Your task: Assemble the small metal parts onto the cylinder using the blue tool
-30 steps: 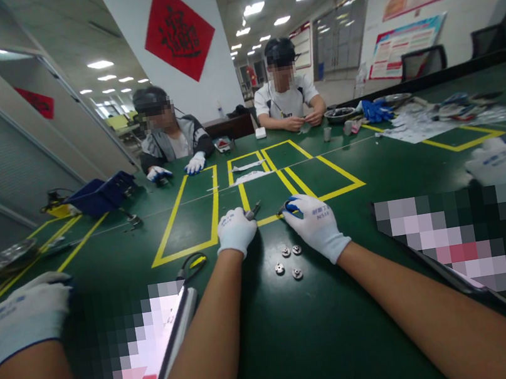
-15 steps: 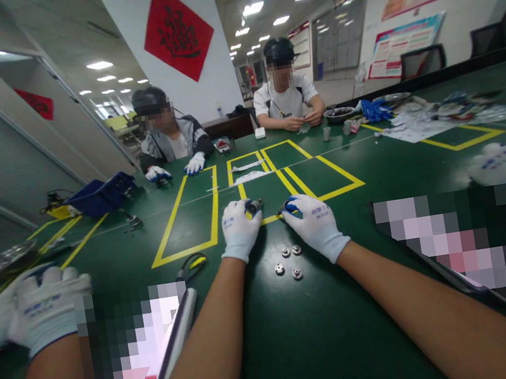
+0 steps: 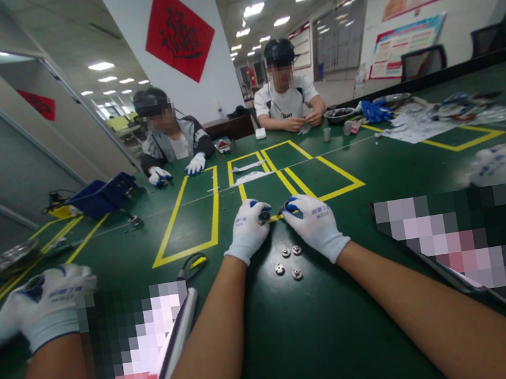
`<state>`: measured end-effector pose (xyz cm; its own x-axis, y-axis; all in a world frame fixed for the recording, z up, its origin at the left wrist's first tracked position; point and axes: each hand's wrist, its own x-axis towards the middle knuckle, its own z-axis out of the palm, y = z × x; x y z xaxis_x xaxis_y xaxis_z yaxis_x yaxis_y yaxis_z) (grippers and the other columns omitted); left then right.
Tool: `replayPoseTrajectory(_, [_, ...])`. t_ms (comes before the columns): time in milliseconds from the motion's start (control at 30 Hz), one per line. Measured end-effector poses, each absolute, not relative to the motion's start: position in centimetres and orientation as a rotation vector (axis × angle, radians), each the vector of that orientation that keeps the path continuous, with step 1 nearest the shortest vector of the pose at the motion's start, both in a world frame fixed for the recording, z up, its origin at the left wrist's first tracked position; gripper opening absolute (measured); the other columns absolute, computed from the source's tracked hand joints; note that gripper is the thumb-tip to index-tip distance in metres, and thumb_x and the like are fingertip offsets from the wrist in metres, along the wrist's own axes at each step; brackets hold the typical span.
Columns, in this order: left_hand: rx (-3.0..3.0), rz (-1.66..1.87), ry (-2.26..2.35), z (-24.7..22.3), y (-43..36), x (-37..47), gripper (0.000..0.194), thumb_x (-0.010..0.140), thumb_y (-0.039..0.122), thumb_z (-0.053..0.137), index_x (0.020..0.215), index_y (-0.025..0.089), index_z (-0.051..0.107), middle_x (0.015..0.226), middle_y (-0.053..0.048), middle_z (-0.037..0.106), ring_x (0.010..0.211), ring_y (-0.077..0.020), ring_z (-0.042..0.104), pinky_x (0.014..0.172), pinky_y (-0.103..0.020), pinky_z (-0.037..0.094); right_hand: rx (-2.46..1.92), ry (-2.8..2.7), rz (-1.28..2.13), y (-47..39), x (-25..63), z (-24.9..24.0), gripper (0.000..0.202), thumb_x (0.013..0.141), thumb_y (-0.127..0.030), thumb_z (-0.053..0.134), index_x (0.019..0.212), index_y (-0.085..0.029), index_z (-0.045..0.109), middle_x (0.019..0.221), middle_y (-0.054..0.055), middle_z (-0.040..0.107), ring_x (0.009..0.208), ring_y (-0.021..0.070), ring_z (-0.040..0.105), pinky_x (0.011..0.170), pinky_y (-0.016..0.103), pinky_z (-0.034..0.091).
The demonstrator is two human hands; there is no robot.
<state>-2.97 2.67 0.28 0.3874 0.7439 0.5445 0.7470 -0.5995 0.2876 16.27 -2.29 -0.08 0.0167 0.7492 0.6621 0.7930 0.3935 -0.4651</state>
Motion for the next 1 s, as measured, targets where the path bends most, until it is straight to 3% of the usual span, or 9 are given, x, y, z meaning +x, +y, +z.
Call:
replayPoseTrajectory(200, [-2.662,-1.026,-1.485,0.3,2.6,-2.8,0.032,0.081,0.010,0.062,0.110,0.021,0.067,0.114,-0.008,0.062,0.107,-0.0225,0.063,0.098,-0.037,0.055,-1.359,-1.719,-0.098,-2.3,16.3,-0.1,0.012,0.089,-0.028,0.068,0.093,-0.021,0.076,0.105,0.008,0.076,0.102,0.0253,0.069,0.096,0.037,0.052])
replayPoseTrajectory(367, [-2.851,-0.927,-1.380,0.4,2.5,-2.6,0.048,0.075,0.001,0.056,0.117,0.020,0.068,0.117,-0.009,0.063,0.113,-0.0222,0.062,0.104,-0.037,0.053,-1.354,-1.639,-0.204,-2.5,16.6,0.7,0.013,0.090,-0.029,0.066,0.092,-0.020,0.076,0.105,0.009,0.076,0.101,0.0257,0.069,0.095,0.037,0.052])
replayPoseTrajectory(500, [-2.876,-0.859,-1.334,0.9,2.1,-2.0,0.058,0.074,0.004,0.057,0.129,0.020,0.065,0.124,-0.011,0.063,0.117,-0.0250,0.060,0.107,-0.040,0.051,-1.377,-1.541,-0.259,-2.2,17.4,1.2,0.015,0.091,-0.031,0.064,0.093,-0.019,0.075,0.106,0.010,0.075,0.101,0.0260,0.068,0.095,0.038,0.052])
replayPoseTrajectory(733, [-2.880,-0.849,-1.246,2.0,0.8,0.2,0.045,0.083,0.017,0.060,0.127,0.021,0.067,0.133,-0.011,0.061,0.123,-0.0279,0.057,0.110,-0.045,0.048,-1.329,-1.410,-0.310,-1.6,19.0,1.6,0.017,0.092,-0.033,0.064,0.094,-0.019,0.074,0.106,0.012,0.075,0.102,0.0267,0.068,0.096,0.040,0.052])
replayPoseTrajectory(833, [-2.847,-0.965,-1.297,1.8,0.8,0.4,0.048,0.086,0.020,0.060,0.134,0.019,0.060,0.132,-0.012,0.061,0.124,-0.0275,0.057,0.111,-0.045,0.047,-1.288,-1.388,-0.309,-1.8,18.9,1.6,0.019,0.092,-0.034,0.064,0.097,-0.019,0.074,0.111,0.013,0.074,0.106,0.0275,0.068,0.098,0.042,0.052])
replayPoseTrajectory(1000, [-2.842,-1.157,-1.302,1.4,0.9,0.3,0.078,0.081,0.029,0.072,0.151,0.019,0.040,0.140,-0.014,0.053,0.130,-0.0280,0.053,0.114,-0.044,0.045,-1.202,-1.538,-0.223,-2.2,17.6,1.1,0.020,0.093,-0.034,0.065,0.100,-0.019,0.075,0.115,0.012,0.074,0.110,0.0268,0.068,0.101,0.042,0.052])
